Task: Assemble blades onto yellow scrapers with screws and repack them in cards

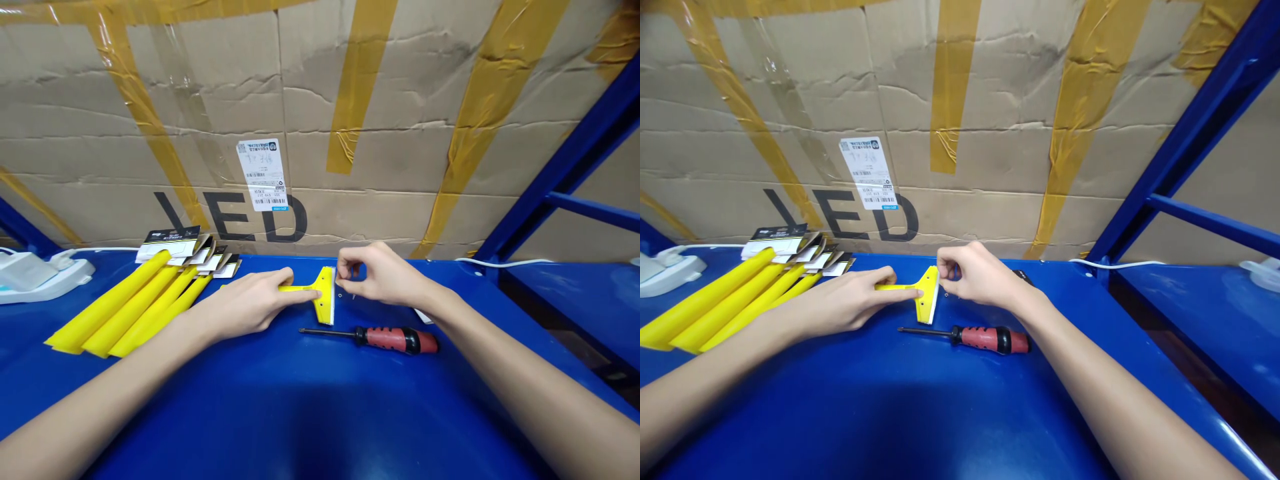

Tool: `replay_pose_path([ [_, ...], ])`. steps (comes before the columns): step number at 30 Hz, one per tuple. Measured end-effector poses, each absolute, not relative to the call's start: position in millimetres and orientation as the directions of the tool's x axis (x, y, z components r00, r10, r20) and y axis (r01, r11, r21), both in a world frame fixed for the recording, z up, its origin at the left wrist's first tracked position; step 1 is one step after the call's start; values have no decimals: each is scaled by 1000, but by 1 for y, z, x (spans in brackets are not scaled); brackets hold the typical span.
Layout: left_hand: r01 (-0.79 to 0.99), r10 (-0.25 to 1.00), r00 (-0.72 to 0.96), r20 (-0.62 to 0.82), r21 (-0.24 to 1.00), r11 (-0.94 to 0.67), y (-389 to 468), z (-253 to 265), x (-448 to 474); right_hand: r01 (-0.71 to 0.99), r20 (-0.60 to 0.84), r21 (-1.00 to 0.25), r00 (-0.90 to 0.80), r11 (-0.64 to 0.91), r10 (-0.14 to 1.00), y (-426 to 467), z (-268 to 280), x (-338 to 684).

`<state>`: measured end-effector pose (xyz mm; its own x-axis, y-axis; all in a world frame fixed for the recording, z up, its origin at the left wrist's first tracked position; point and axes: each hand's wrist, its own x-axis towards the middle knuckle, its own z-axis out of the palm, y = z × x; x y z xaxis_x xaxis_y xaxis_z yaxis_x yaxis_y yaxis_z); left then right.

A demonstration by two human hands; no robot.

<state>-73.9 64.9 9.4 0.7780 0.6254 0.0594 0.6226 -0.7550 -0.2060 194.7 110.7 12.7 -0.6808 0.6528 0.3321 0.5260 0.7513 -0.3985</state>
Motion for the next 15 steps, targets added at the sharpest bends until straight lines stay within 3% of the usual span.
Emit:
replay_pose_path([
  [2,611,616,786,51,-219,-761,63,11,-72,522,441,-300,-666,798,601,109,11,191],
  [4,606,613,789,48,-232,-761,62,13,-70,531,459,-180,-699,828,549,107,10,187],
  [9,627,631,774,56,-207,-751,61,15,-72,556,307,105,-807,825,504,96,13,178],
  [12,642,640,765,73,-174,-747,62,14,-76,556,279,77,-809,828,517,93,16,178],
  [15,654,650,756,79,-143,-743,64,14,-78,568,341,-116,-748,815,570,98,16,184],
])
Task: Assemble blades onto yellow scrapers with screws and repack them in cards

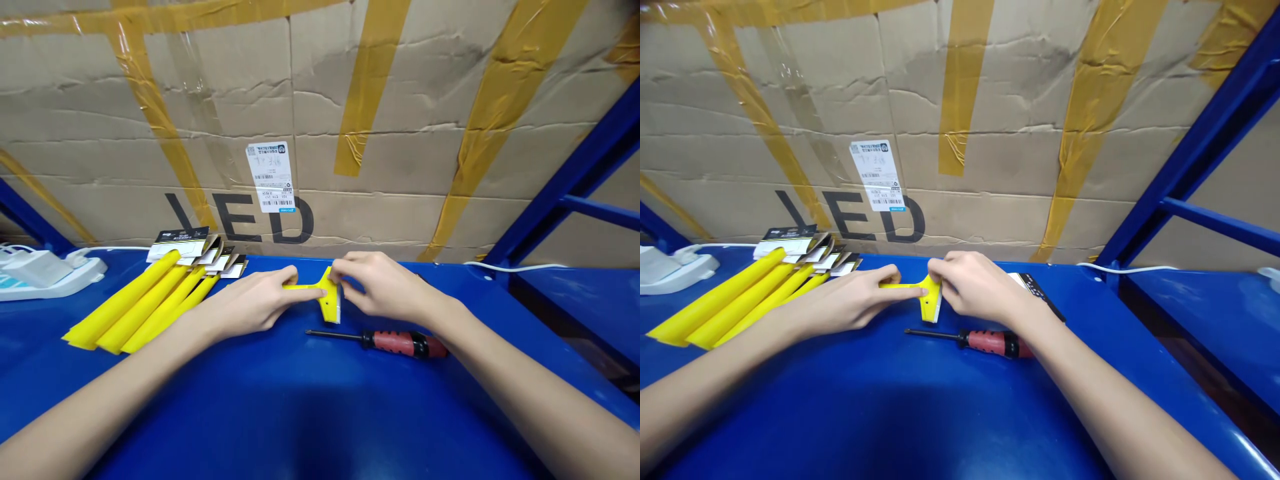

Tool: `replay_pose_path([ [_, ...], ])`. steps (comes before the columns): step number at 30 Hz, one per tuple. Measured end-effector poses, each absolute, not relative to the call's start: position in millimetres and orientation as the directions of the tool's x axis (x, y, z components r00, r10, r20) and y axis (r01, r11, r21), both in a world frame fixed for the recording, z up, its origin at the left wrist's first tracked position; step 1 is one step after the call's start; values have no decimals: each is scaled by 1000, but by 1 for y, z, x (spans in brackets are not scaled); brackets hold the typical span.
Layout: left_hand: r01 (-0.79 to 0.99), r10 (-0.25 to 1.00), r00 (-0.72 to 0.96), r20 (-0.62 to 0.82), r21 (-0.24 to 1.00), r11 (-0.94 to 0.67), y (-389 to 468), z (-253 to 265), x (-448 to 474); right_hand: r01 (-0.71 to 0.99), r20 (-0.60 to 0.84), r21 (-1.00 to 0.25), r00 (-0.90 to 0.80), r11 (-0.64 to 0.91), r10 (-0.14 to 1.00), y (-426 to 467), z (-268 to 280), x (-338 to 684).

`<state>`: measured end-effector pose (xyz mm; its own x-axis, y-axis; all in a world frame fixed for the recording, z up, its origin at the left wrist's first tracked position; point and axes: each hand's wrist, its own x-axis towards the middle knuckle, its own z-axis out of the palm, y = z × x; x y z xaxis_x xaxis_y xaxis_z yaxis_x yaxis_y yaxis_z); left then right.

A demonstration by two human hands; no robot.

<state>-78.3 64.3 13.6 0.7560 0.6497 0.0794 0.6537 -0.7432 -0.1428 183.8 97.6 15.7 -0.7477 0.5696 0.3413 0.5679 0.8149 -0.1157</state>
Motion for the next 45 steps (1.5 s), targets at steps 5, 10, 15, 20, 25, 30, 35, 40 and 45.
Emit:
replay_pose_path([
  [5,684,681,728,76,-147,-715,69,13,-83,598,285,-324,-677,733,678,108,14,197],
  [10,694,699,713,43,-178,-697,72,12,-85,631,79,-269,-738,728,670,109,9,196],
  [15,700,708,706,29,-186,-690,71,12,-83,623,93,-237,-749,746,655,110,3,192],
  [20,689,693,720,45,-167,-705,70,8,-82,574,177,-351,-735,740,654,108,5,191],
  [25,692,689,721,79,-130,-710,67,8,-78,449,438,-343,-701,825,563,101,5,180],
  [30,710,707,704,73,-97,-697,66,9,-78,396,468,-267,-744,878,478,96,1,175],
  [35,721,719,692,60,-31,-692,69,8,-82,398,397,-243,-791,884,465,94,5,178],
  [40,740,739,672,49,-1,-673,70,9,-83,397,368,-252,-804,882,467,92,12,177],
  [45,727,725,685,68,-3,-687,70,6,-83,388,264,-480,-791,787,551,92,19,182],
])
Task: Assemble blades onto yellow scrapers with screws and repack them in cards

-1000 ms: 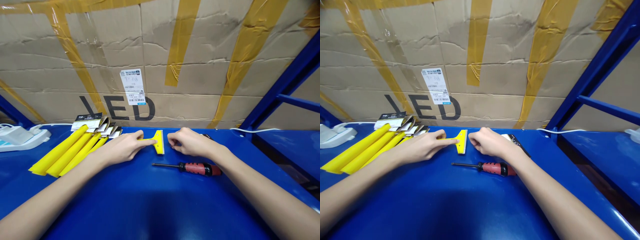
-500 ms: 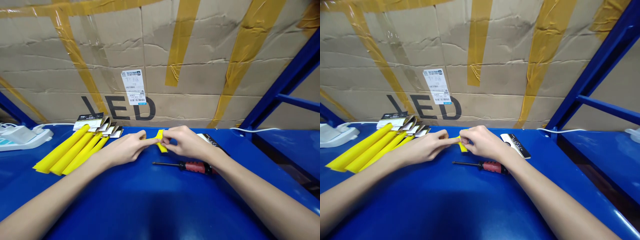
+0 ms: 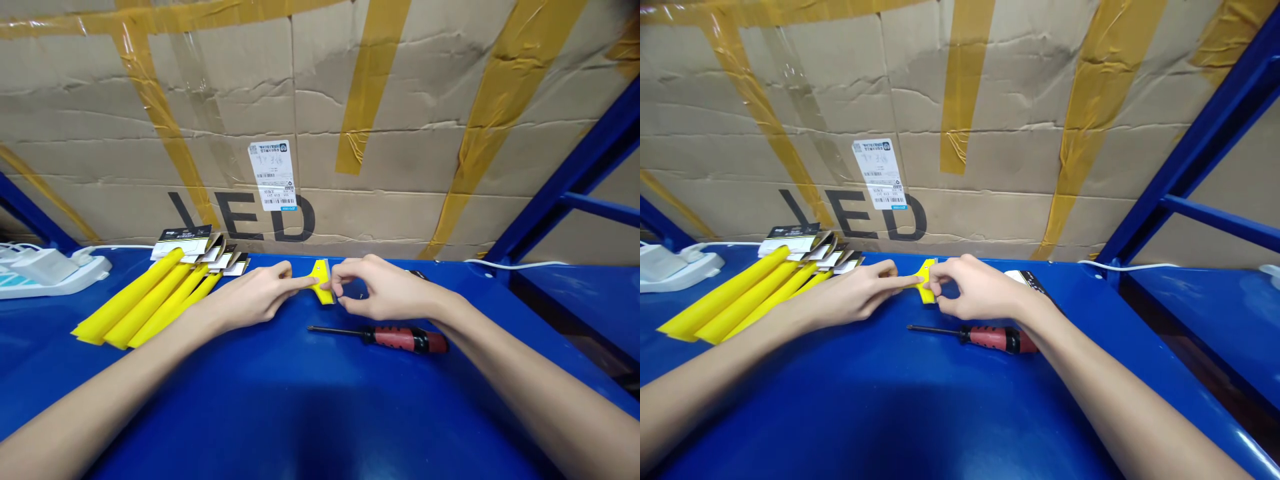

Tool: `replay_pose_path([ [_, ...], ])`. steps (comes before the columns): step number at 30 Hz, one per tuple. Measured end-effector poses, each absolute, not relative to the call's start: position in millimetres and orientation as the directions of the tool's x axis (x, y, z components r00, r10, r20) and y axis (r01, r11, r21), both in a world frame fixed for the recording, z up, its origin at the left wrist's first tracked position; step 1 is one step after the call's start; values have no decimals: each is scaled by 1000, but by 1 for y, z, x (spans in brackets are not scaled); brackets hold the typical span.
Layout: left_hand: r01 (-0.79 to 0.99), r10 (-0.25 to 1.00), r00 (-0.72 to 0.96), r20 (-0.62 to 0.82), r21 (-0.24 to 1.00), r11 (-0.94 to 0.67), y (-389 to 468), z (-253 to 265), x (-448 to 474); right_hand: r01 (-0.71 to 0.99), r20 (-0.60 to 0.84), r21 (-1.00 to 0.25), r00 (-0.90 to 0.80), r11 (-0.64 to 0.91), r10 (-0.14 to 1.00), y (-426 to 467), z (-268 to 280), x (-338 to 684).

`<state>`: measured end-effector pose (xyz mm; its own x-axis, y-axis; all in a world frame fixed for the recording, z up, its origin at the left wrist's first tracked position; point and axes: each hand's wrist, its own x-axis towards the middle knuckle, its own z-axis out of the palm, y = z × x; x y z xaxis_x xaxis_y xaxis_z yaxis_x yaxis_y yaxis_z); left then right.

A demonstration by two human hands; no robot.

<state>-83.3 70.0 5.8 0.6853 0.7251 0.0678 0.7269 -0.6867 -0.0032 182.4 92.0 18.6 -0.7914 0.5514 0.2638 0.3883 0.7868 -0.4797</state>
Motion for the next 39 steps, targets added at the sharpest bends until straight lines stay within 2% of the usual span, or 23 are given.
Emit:
replay_pose_path([
  [3,706,700,708,93,-58,-706,70,3,-82,318,280,-723,-676,613,682,99,19,187],
  [5,692,682,721,120,-84,-717,70,3,-81,394,251,-786,-501,476,828,105,19,188],
  [7,683,667,729,154,-98,-724,69,3,-80,490,120,-823,-345,287,931,108,19,188],
  [8,679,659,733,169,-107,-727,68,3,-79,488,20,-854,-314,179,949,109,18,186],
  [10,675,652,736,181,-132,-726,66,5,-76,368,-172,-929,-352,-33,920,107,17,183],
  [12,683,659,730,178,-165,-712,62,9,-73,224,-258,-959,-425,-176,867,105,16,180],
  [16,640,626,768,135,-208,-740,55,18,-66,164,-243,-969,-467,-187,850,104,15,178],
  [20,577,578,814,59,-190,-794,51,24,-61,173,-203,-976,-507,-132,838,104,18,181],
  [27,583,586,810,25,-149,-799,52,21,-64,166,-200,-978,-544,-128,815,100,21,179],
  [31,602,607,789,97,77,-795,55,18,-70,160,-177,-982,-556,-104,812,106,23,188],
  [33,600,641,748,175,236,-765,56,17,-71,250,-121,-968,-520,15,845,112,25,200],
  [34,593,674,708,211,339,-730,57,16,-70,350,-65,-927,-501,133,863,115,27,208],
  [36,513,766,604,218,629,-584,60,14,-68,558,6,-741,-550,373,835,119,28,222],
  [38,284,839,535,96,915,-286,64,7,-65,634,1,-601,-608,487,794,122,27,232],
  [39,137,839,543,25,984,-118,67,3,-64,649,-13,-566,-624,509,781,122,26,235],
])
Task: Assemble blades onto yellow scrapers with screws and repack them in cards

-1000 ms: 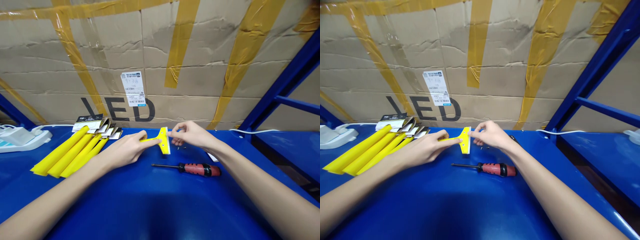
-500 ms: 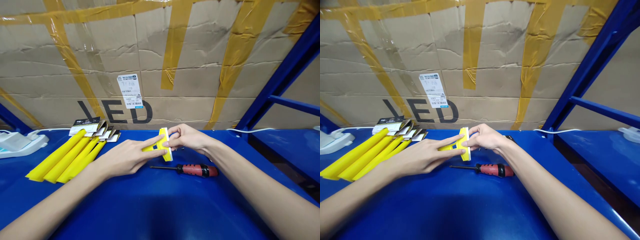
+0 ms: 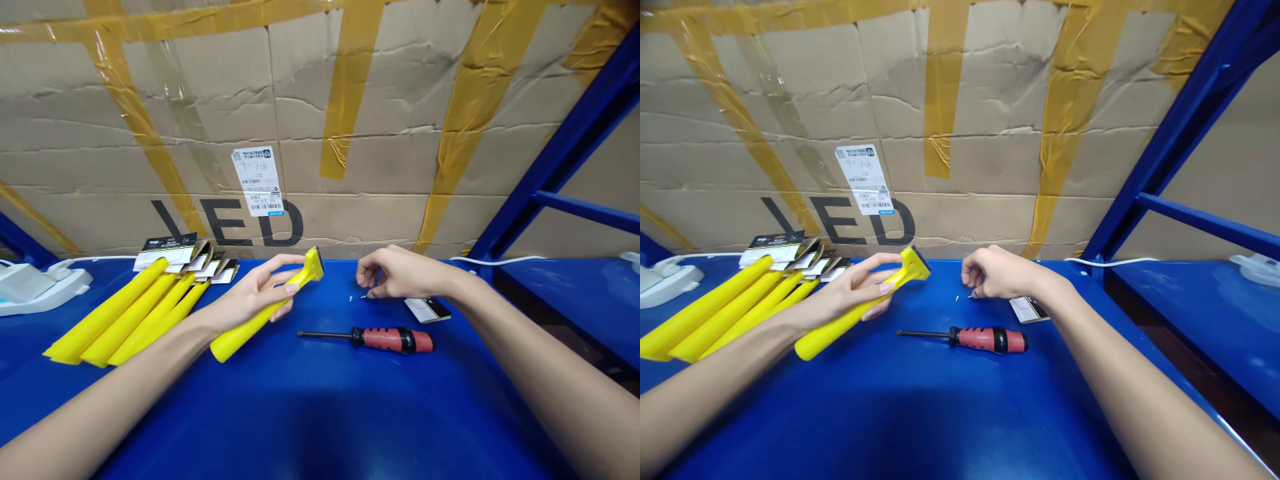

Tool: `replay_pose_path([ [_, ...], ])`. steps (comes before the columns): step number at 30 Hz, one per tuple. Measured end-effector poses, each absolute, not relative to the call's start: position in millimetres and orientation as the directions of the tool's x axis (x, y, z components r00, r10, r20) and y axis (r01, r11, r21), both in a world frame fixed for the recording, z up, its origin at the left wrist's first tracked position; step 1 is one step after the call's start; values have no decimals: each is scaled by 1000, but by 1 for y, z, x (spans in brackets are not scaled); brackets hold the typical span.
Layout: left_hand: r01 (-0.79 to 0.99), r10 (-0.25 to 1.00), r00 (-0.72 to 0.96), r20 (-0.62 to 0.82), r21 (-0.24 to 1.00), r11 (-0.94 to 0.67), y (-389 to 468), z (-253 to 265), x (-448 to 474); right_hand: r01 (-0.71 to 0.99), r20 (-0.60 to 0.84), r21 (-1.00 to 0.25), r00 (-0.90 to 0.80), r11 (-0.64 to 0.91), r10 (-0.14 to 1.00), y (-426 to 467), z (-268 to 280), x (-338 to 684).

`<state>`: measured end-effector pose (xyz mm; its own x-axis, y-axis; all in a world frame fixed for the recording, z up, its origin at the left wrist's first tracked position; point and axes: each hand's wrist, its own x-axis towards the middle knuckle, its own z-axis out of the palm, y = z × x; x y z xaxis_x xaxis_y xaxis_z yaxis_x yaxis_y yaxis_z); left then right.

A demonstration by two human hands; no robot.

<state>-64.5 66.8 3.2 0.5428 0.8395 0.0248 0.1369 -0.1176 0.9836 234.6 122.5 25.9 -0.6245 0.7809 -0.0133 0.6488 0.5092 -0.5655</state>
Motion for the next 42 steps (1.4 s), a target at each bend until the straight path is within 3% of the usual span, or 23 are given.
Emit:
replay_pose_path([
  [3,-216,822,565,-69,949,228,74,-10,-64,649,-56,-561,-650,514,758,124,20,236],
  [6,-386,860,504,-85,868,312,75,-19,-64,637,-86,-580,-668,508,740,126,14,235],
  [9,-443,871,482,-100,830,340,72,-23,-61,648,-94,-577,-658,497,747,128,11,237],
  [16,-468,863,492,-114,801,373,69,-31,-56,561,-53,-687,-672,461,738,127,9,237],
  [22,-396,822,558,-115,833,385,69,-31,-58,231,376,-798,-531,556,760,111,7,192],
  [25,-354,784,613,-100,852,385,69,-32,-59,176,509,-738,-489,651,708,101,3,170],
  [29,-330,773,628,-88,870,367,70,-33,-59,280,624,-560,-476,780,619,92,-3,159],
  [33,-336,770,633,-80,867,367,70,-34,-59,349,642,-476,-490,807,590,90,-5,159],
  [39,-334,745,665,-50,873,356,70,-35,-63,254,487,-753,-404,606,774,103,-7,166],
  [42,-338,743,669,-29,878,339,70,-33,-64,234,426,-793,-447,563,786,107,-8,168],
])
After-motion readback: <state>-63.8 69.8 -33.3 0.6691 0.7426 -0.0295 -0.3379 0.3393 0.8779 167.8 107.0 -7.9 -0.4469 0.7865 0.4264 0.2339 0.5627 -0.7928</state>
